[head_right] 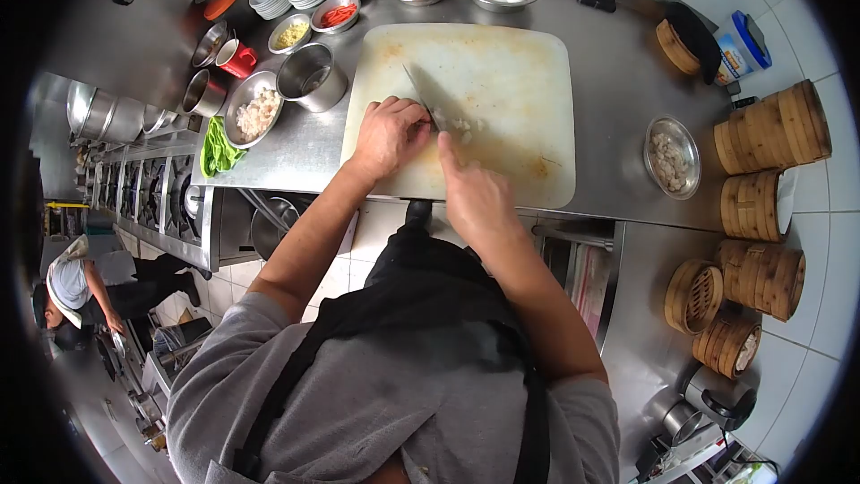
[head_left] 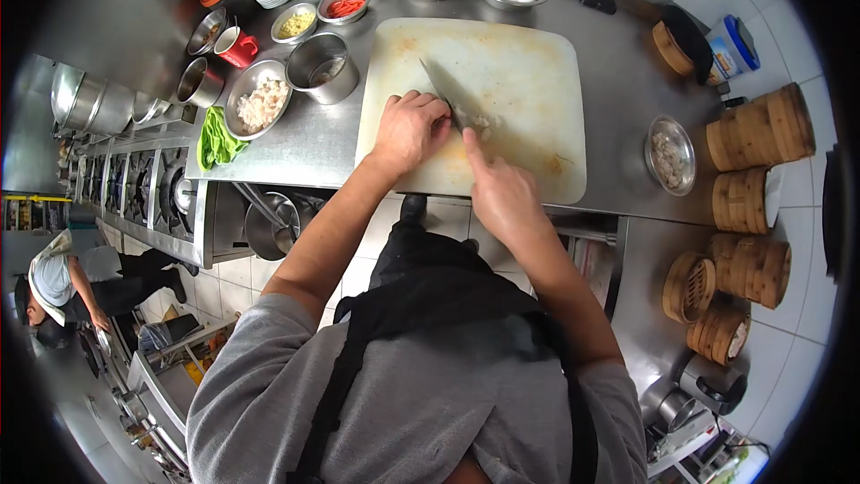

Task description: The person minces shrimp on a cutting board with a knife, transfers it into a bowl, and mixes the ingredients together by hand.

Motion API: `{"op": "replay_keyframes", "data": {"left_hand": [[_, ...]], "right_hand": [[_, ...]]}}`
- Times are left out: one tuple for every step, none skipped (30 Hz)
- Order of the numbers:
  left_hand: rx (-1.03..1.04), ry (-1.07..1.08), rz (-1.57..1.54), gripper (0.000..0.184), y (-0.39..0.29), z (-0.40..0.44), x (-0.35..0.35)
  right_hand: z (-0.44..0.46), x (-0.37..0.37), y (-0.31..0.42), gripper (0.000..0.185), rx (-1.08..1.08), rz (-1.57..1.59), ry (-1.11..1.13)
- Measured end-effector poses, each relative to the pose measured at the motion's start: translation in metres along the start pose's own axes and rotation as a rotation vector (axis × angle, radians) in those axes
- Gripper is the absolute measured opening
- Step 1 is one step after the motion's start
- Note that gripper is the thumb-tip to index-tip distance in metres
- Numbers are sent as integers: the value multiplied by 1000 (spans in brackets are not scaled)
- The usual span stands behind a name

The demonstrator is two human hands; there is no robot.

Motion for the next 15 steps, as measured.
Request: {"op": "replay_keyframes", "data": {"left_hand": [[0, 5, -16, 12, 1, 0, 0], [3, 13, -29, 13, 2, 0, -2], [8, 13, -26, 13, 2, -2, -3], [-14, -6, -59, 13, 3, -4, -5], [-38, -30, -91, 13, 6, -5, -6], [-41, -32, -93, 13, 8, -5, -5], [-42, -36, -106, 13, 10, -7, -5], [-43, -39, -118, 14, 11, -10, -5], [-45, -36, -116, 14, 11, -11, -6], [-39, -29, -113, 13, 10, -10, -6], [-31, -24, -110, 13, 10, -9, -6], [-32, -23, -110, 13, 10, -8, -6], [-22, -29, -109, 12, 9, -8, -6], [-11, -34, -107, 12, 8, -8, -6], [-13, -32, -108, 12, 9, -7, -5]], "right_hand": [[5, 3, 1, 75, -1, -10, -10], [8, 4, 2, 75, 1, -18, -23], [1, 0, 0, 75, 3, -17, -28], [-13, -6, -4, 75, -18, 7, -36], [-22, -13, -7, 74, -44, 28, -43], [-25, -19, -7, 74, -46, 26, -41], [-29, -22, -7, 73, -31, 35, -26], [-32, -24, -7, 72, -16, 47, -11], [-31, -26, -4, 72, -17, 50, -9], [-30, -28, 0, 72, -24, 33, -14], [-27, -30, 3, 72, -30, 15, -18], [-26, -32, 6, 72, -30, 15, -18], [-24, -31, 8, 73, -27, -13, 10], [-23, -29, 10, 74, -24, -40, 39], [-17, -22, 11, 74, -23, -39, 41]]}}
Point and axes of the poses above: each hand's wrist, its own z-axis towards the middle knuckle, its own x-axis out of the palm, y = z × x, the point moved 8 cm from there along z, towards the middle knuckle, and after that the axes turned 5 degrees about -z, right-handed, at the moved point
